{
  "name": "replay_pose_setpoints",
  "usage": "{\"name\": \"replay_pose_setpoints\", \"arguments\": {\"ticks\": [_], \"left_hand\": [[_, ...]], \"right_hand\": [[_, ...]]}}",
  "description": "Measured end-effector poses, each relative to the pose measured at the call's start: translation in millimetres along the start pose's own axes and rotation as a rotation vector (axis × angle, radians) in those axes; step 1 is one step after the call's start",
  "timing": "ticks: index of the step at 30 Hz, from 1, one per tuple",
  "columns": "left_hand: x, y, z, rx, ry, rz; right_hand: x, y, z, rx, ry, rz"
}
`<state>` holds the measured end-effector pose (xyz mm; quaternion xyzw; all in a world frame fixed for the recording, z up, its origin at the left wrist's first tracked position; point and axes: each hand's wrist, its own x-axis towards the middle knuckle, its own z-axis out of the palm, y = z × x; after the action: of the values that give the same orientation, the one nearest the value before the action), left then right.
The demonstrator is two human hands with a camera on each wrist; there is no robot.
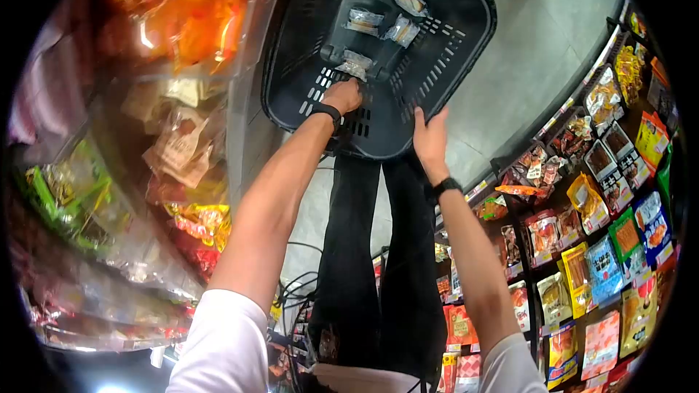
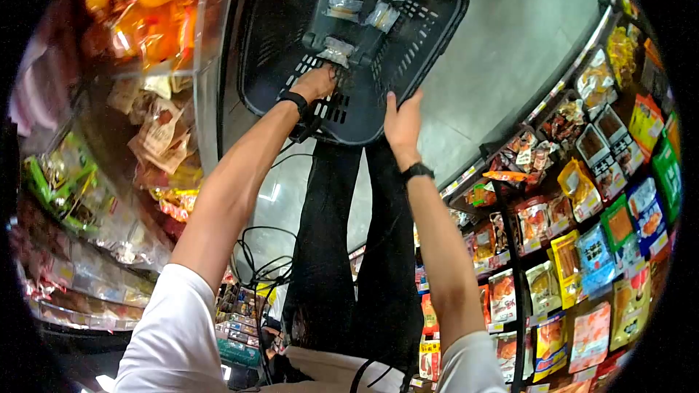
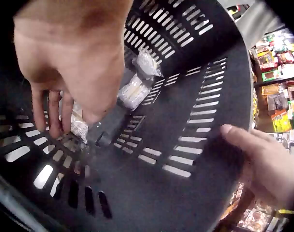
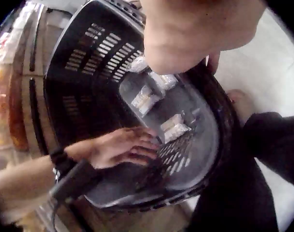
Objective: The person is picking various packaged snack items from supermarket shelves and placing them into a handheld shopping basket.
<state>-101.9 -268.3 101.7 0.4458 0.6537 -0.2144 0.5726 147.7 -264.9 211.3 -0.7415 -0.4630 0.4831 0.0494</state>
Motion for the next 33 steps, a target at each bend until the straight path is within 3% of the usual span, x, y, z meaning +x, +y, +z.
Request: {"name": "replay_pose_setpoints", "arguments": {"ticks": [3, 6, 9, 13, 14, 17, 18, 20, 22, 23, 25, 26, 27, 29, 30, 33], "left_hand": [[50.7, -10.4, 10.9, -0.006, -0.07, -0.04], [101.5, -21.4, 33.0, 0.044, -0.123, -0.071], [150.5, -40.4, 61.1, 0.198, -0.07, -0.029], [179.0, -40.0, 82.4, 0.275, -0.104, -0.122], [183.1, -46.4, 99.0, 0.246, 0.065, -0.095], [185.5, -44.4, 93.9, 0.311, 0.026, -0.055], [185.7, -47.5, 96.9, 0.395, 0.131, 0.012], [183.2, -47.5, 96.0, 0.214, 0.041, 0.011], [157.5, -28.1, 68.6, 0.096, -0.005, -0.014], [135.9, -21.7, 56.9, 0.191, 0.096, 0.089], [91.9, -3.6, 21.6, -0.138, 0.086, 0.179], [66.2, 11.9, 10.2, -0.162, 0.183, 0.138], [37.4, 31.3, -15.2, -0.233, 0.128, 0.095], [-3.0, 47.5, -29.1, -0.234, 0.264, 0.204], [-28.4, 57.1, -40.5, -0.234, 0.327, 0.268], [-98.0, 82.9, -71.2, -0.425, 0.389, 0.433]], "right_hand": [[-2.3, -15.1, 7.8, 0.009, 0.065, 0.103], [0.2, -9.1, 26.2, 0.143, 0.211, 0.042], [1.4, -5.5, 32.6, 0.136, 0.237, 0.077], [7.3, 2.8, 41.5, 0.137, 0.31, -0.03], [7.7, 7.0, 45.0, 0.196, 0.315, 0.013], [9.6, 8.8, 44.3, 0.064, 0.346, -0.12], [8.7, 10.4, 41.1, 0.099, 0.298, -0.07], [8.1, 10.1, 38.2, 0.096, 0.286, -0.043], [7.2, 8.4, 38.2, 0.105, 0.292, -0.045], [7.0, 4.8, 35.9, 0.083, 0.286, -0.046], [3.8, -4.9, 29.5, 0.038, 0.275, -0.046], [3.8, -3.3, 26.5, 0.027, 0.236, -0.004], [1.7, -0.9, 25.3, -0.003, 0.21, 0.006], [0.3, -8.2, 14.0, -0.065, 0.162, 0.016], [-0.3, -25.7, -1.6, -0.016, 0.015, 0.141], [-4.0, 11.9, -1.3, -0.391, 0.205, -0.007]]}}
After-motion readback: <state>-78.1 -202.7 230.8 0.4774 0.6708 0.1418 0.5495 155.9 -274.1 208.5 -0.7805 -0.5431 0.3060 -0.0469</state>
